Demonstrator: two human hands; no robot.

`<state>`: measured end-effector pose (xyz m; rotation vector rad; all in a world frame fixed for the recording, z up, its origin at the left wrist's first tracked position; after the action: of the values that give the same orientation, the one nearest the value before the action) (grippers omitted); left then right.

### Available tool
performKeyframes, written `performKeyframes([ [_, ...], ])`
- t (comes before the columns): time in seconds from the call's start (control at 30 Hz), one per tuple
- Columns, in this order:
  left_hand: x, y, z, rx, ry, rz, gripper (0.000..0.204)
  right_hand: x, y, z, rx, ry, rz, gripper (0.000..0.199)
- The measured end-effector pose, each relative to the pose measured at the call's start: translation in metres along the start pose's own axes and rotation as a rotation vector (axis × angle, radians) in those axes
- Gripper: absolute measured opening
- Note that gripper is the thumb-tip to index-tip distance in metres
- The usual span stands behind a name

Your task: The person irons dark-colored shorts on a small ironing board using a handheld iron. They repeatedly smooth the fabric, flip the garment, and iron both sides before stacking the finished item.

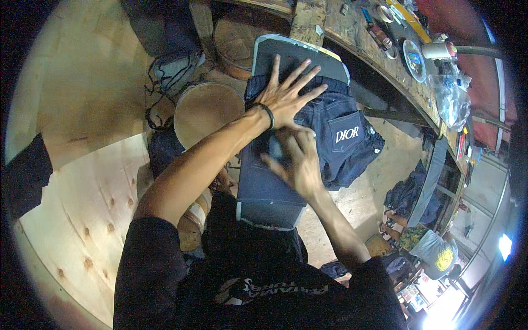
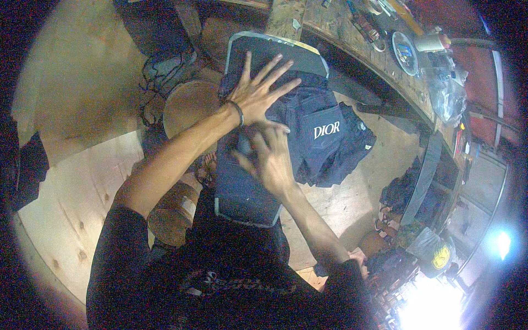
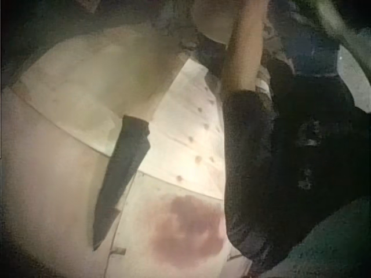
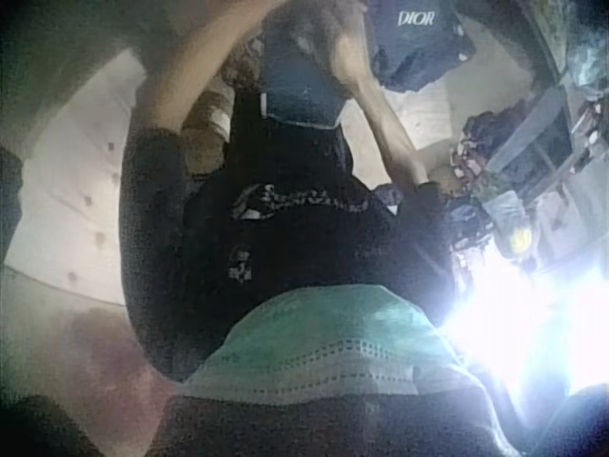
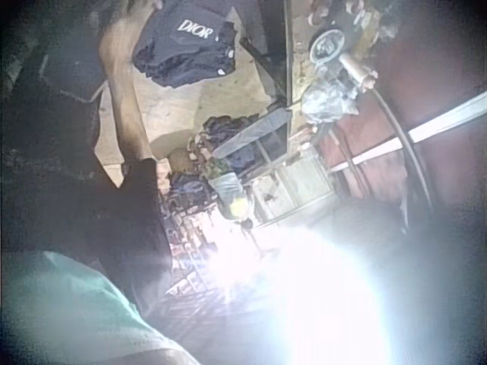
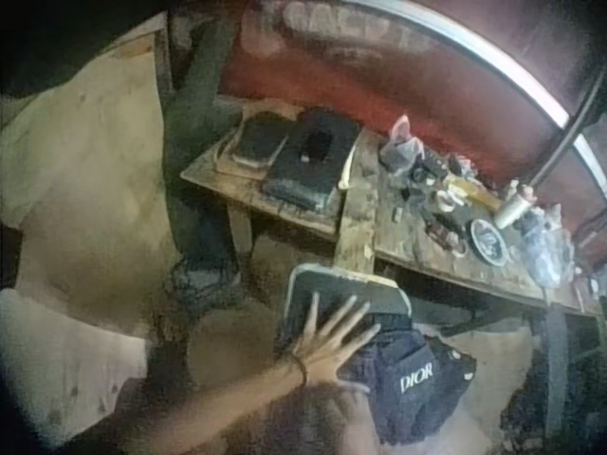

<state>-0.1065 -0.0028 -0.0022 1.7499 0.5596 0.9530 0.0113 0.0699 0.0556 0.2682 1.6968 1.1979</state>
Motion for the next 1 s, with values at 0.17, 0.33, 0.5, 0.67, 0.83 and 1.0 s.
performKeyframes([
  [0.17,-0.006,-0.009,-0.004,-0.063,0.09,0.043,0.121,0.011,-0.013,0.003,-0.041,0.012,-0.032,0.052],
  [0.33,-0.01,-0.007,-0.001,0.032,0.117,0.041,0.117,0.022,-0.031,0.024,0.061,-0.055,0.036,0.053],
  [0.5,-0.009,0.004,-0.001,0.096,0.161,-0.029,0.103,0.018,0.0,0.023,-0.023,-0.122,-0.114,0.053],
  [0.67,-0.003,0.031,0.068,0.443,0.554,0.062,0.078,0.084,0.057,0.051,0.029,-0.69,-0.096,0.076],
  [0.83,0.04,-0.038,0.191,0.294,0.954,0.898,0.079,0.128,0.011,0.102,-0.075,-0.685,-0.16,0.074],
  [1.0,0.086,-0.066,0.266,0.102,1.037,0.828,0.066,0.074,-0.013,0.182,-0.016,-0.712,-0.184,0.08],
])
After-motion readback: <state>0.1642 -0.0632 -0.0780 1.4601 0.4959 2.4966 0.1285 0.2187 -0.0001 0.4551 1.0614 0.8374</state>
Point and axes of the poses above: each hand's wrist, its own z-axis away from the middle knuckle, its own y-axis out of the back of the hand, x = y × z, the point moved 7 cm from there along -z, towards the middle knuckle, and after that the axes turned 7 degrees about -x, right-handed, at the moved point
